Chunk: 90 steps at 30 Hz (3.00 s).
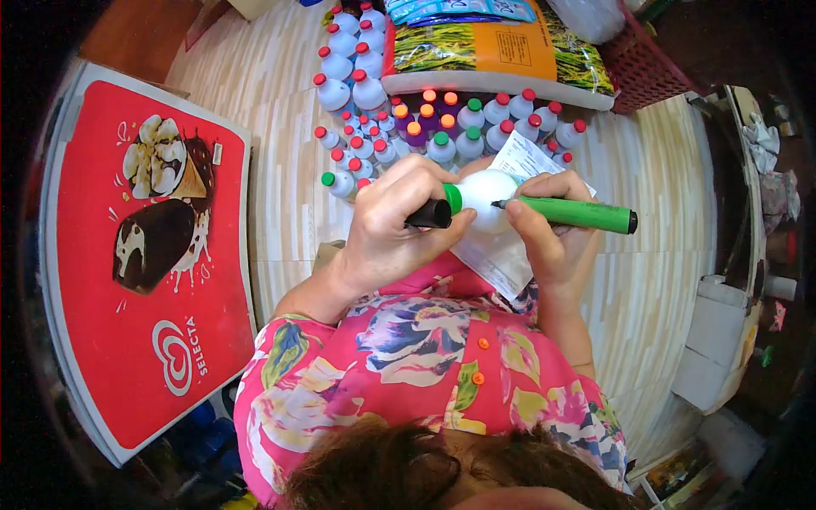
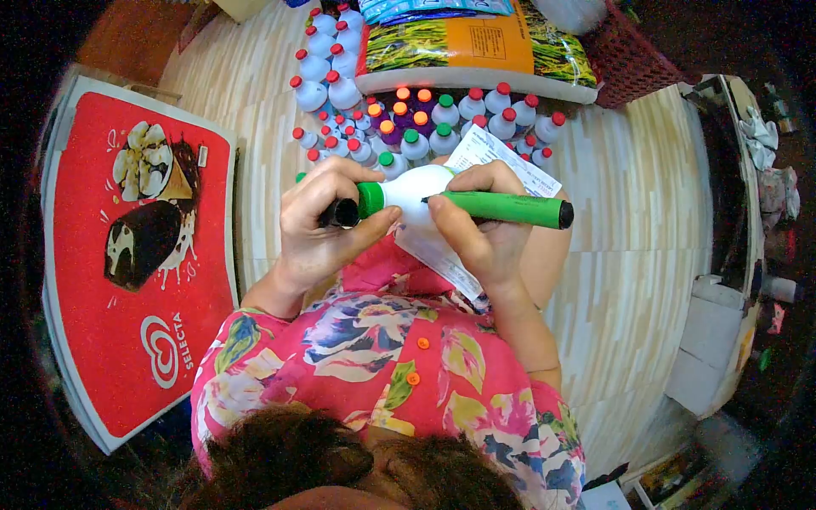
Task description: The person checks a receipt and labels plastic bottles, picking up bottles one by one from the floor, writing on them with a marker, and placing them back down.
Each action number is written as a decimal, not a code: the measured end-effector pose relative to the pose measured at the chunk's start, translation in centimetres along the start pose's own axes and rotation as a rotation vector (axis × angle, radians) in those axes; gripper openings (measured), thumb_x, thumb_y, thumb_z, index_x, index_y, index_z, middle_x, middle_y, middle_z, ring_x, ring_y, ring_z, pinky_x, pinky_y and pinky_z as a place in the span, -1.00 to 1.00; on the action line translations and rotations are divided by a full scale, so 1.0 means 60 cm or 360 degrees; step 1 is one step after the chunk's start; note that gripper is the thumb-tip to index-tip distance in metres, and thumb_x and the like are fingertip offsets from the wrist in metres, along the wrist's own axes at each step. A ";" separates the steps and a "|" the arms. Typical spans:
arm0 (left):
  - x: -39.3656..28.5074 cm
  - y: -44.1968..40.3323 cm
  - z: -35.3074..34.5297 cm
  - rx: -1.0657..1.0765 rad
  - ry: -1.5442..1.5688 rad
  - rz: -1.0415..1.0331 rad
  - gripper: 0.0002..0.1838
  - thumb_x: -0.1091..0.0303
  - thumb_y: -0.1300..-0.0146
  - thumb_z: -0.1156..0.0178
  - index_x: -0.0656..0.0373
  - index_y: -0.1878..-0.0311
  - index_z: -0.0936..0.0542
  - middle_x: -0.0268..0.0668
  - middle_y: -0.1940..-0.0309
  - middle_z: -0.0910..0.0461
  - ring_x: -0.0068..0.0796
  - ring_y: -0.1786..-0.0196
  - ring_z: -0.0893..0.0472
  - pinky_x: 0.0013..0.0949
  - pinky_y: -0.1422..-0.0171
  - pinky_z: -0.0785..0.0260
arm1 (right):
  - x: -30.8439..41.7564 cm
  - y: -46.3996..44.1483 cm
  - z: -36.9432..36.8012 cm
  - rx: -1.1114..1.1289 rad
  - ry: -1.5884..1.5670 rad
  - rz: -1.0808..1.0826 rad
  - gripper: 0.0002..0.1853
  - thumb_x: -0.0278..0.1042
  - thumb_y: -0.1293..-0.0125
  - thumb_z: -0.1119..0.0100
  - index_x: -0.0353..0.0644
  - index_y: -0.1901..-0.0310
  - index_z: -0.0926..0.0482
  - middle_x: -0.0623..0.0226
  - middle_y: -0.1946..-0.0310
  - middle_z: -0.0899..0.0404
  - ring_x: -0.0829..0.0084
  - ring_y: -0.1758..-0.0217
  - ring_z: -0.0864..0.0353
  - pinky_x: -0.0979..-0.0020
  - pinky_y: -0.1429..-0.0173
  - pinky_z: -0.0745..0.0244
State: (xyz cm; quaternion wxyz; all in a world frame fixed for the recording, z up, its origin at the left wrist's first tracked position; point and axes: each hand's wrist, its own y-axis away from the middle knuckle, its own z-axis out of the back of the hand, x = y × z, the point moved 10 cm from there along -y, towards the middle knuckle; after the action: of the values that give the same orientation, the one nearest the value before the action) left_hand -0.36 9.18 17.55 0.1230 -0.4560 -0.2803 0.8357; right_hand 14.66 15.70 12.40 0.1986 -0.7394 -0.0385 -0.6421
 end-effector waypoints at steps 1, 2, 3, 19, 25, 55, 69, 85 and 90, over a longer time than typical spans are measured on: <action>0.001 0.000 0.000 0.0000 0.0005 0.0009 -0.69 0.60 0.17 -0.41 0.25 0.55 -0.39 -0.18 0.48 -0.50 -0.36 0.48 -0.52 -0.39 0.45 -0.32 | 0.002 -0.001 0.000 -0.0007 -0.0001 0.0026 -0.82 -0.51 -0.03 -0.30 -0.26 0.39 -0.44 0.41 0.49 -0.50 0.70 0.46 -0.37 0.62 0.38 -0.25; 0.001 0.001 0.000 -0.0001 0.0008 0.0003 -0.69 0.60 0.17 -0.41 0.25 0.55 -0.39 -0.18 0.48 -0.50 -0.36 0.47 -0.52 -0.39 0.45 -0.32 | 0.001 0.000 -0.001 0.0002 -0.0007 0.0012 -0.82 -0.51 -0.03 -0.30 -0.26 0.39 -0.44 0.40 0.49 -0.50 0.70 0.46 -0.37 0.62 0.37 -0.26; 0.002 0.001 0.000 -0.0001 0.0012 -0.0003 -0.69 0.60 0.17 -0.41 0.25 0.55 -0.39 -0.18 0.48 -0.50 -0.36 0.47 -0.52 -0.39 0.46 -0.32 | 0.000 0.002 -0.001 0.0010 -0.0014 -0.0002 -0.82 -0.51 -0.03 -0.29 -0.26 0.40 -0.44 0.40 0.49 -0.50 0.69 0.46 -0.37 0.62 0.37 -0.26; 0.003 0.002 -0.001 0.0029 0.0003 -0.0020 -0.70 0.59 0.17 -0.40 0.25 0.51 -0.39 -0.17 0.46 -0.48 -0.31 0.47 -0.52 -0.38 0.46 -0.33 | -0.008 0.001 0.014 -0.0099 -0.0011 0.0087 -0.80 -0.52 0.00 -0.33 -0.26 0.40 -0.46 0.35 0.48 -0.52 0.65 0.46 -0.40 0.59 0.35 -0.29; 0.009 0.004 -0.002 0.0045 -0.0010 0.0070 -0.70 0.59 0.18 -0.40 0.25 0.52 -0.39 -0.19 0.46 -0.48 -0.34 0.48 -0.51 -0.39 0.47 -0.31 | -0.016 0.004 0.014 -0.0111 -0.0113 0.0076 -0.80 -0.54 0.00 -0.31 -0.26 0.39 -0.44 0.33 0.49 -0.52 0.63 0.47 -0.40 0.57 0.39 -0.29; 0.227 0.017 0.093 0.0030 -0.0418 0.0611 -0.78 0.42 0.05 -0.28 0.32 0.38 -0.48 -0.21 0.60 -0.42 -0.54 0.52 -0.48 -0.38 0.43 -0.32 | -0.165 -0.025 0.082 -0.0055 -0.1286 -0.0360 -0.78 -0.40 0.02 -0.18 -0.20 0.33 -0.41 0.19 0.50 -0.42 0.44 0.51 -0.27 0.43 0.34 -0.23; 0.322 0.034 0.085 0.0051 -0.0870 0.0598 -0.74 0.34 0.10 -0.26 0.27 0.34 -0.54 -0.07 0.46 -0.54 -0.19 0.39 -0.56 -0.21 0.32 -0.38 | -0.175 -0.024 0.073 -0.0038 -0.1109 -0.0373 -0.79 -0.41 0.03 -0.18 -0.23 0.34 -0.41 0.17 0.52 -0.44 0.43 0.52 -0.33 0.46 0.35 -0.30; 0.531 0.183 -0.089 0.0743 -0.1292 0.0679 -0.63 0.33 0.15 -0.30 0.20 0.21 -0.50 -0.07 0.28 -0.51 -0.01 0.14 -0.55 -0.06 0.14 -0.41 | -0.208 -0.020 0.056 -0.0120 -0.0992 -0.0453 -0.83 -0.54 0.06 -0.21 -0.27 0.40 -0.43 0.22 0.55 -0.48 0.53 0.61 -0.34 0.55 0.49 -0.27; 0.487 0.152 -0.171 0.0736 -0.1030 0.0420 -0.73 0.32 0.06 -0.22 0.22 0.27 -0.51 -0.05 0.32 -0.52 -0.04 0.19 -0.58 -0.03 0.16 -0.44 | -0.215 -0.018 0.047 -0.0122 -0.0891 -0.0512 -0.84 -0.54 0.07 -0.21 -0.27 0.42 -0.44 0.27 0.56 -0.49 0.56 0.61 -0.36 0.57 0.50 -0.28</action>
State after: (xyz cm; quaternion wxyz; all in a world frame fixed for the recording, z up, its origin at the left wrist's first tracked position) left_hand -7.54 18.88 -12.39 0.0196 -0.1624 -0.0487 0.9853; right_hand 14.76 20.22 -0.05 0.0484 -0.8786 -0.1838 -0.4381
